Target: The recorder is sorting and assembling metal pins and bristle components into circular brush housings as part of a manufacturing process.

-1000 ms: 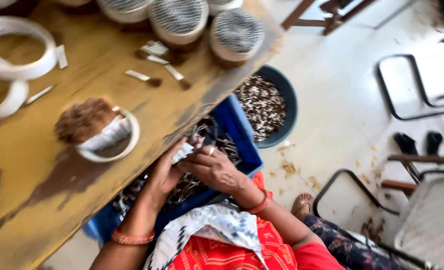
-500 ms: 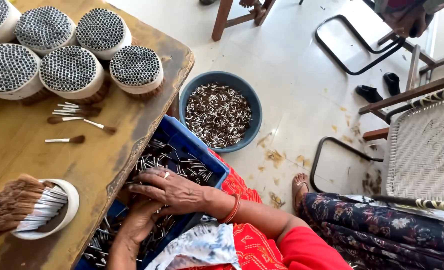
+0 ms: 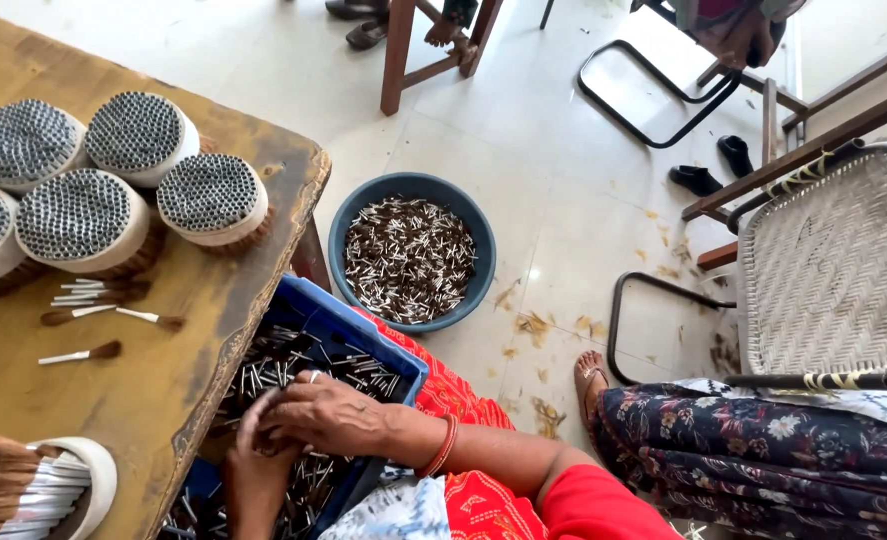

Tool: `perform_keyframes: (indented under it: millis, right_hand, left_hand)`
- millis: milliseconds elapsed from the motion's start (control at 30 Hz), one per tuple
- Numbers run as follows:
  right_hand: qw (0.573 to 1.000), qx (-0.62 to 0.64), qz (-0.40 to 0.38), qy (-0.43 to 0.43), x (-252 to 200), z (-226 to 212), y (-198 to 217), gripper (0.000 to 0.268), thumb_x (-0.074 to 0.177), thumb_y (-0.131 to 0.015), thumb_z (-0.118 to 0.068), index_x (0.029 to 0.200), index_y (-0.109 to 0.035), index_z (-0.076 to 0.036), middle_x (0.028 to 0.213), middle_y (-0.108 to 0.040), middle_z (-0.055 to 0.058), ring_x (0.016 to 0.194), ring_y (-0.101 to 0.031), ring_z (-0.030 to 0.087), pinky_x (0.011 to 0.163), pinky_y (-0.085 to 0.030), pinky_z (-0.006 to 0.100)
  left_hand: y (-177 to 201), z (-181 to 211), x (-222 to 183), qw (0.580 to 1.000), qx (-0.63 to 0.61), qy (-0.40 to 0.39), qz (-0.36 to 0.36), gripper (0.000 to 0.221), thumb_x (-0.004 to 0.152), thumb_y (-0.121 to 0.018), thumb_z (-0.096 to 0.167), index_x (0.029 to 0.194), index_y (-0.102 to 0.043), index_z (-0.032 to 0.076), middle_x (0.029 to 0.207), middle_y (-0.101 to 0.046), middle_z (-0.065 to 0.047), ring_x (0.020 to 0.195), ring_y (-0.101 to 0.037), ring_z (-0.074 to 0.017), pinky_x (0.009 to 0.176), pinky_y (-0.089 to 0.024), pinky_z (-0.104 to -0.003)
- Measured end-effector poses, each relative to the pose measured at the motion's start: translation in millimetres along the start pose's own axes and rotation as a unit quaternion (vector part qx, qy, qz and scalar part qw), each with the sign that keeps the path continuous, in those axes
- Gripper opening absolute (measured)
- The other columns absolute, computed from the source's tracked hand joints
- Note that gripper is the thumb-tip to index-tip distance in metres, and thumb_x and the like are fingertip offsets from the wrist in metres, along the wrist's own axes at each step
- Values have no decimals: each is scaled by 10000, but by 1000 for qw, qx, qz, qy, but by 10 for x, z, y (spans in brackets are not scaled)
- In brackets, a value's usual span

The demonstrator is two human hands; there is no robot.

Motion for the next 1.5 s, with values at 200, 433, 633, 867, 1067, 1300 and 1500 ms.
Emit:
perform_keyframes:
  millis: [200,433,633,867,1067,1300,1500]
  right_hand:
    - [994,55,26,93,-34,-230,101,259,1030,-646,-113,1285,-668,-70,1232,-662,82,1153,-629,229,1062,-509,367]
    - [992,34,41,113,-93,-216,66,260,1030,-664,-144,1276,-655,-63,1227,-643,99,1159,-630,252,1043,-518,355]
    - [994,-66,88,1,-100,-113,327,311,950,-721,-206,1249,-712,-122,1207,-677,33,1129,-612,208,964,-497,350]
    - [998,-44,36,32,101,-425,381,611,806,-762,-426,1292,-565,-113,1357,-571,125,1313,-559,308,1127,-405,493]
    - [996,11,-84,8,-60,-85,-197,833,879,-738,-334,1602,-382,-124,1422,-513,123,1315,-505,284,1132,-425,406]
    - [996,64,-66,23,-37,-54,-237,960,774,-760,-272,1619,-341,-92,1485,-485,182,1344,-497,340,1195,-447,428]
    - [998,-4,-19,54,218,-430,302,1015,691,-859,-331,1551,-376,-90,1507,-474,232,1429,-466,424,1220,-372,533]
  left_hand:
    - [52,-873,146,996,66,-53,35,477,768,-785,69,1236,-692,63,1068,-775,-115,937,-740,-176,779,-596,-347]
    - [14,-1188,108,998,-39,47,30,353,898,-716,140,1246,-723,87,1068,-752,-101,920,-719,-212,724,-573,-353]
    - [-100,-664,-25,875,-434,213,-35,394,922,-652,175,1312,-596,195,1208,-677,10,1072,-666,-123,829,-615,-325]
    - [-199,-1124,11,846,-475,231,-72,362,993,-666,181,1336,-556,140,1295,-628,-43,1126,-613,-179,799,-578,-332]
    - [-490,-1949,46,887,-384,207,-152,680,792,-749,-41,1395,-490,138,1312,-585,-69,1136,-620,-204,745,-555,-340]
    - [-390,-1512,19,892,-396,191,-102,782,755,-713,-43,1433,-467,259,1314,-585,-20,1200,-599,-238,808,-571,-390]
    - [-406,-1517,248,924,-340,128,-123,649,800,-704,24,1392,-510,206,1332,-582,-30,1221,-592,-216,847,-582,-403]
Point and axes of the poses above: each hand's wrist, its own x-axis towards the middle knuckle, its own y-axis out of the back of the hand, z = x × y, the point moved 10 cm from there along x, towards the middle knuckle
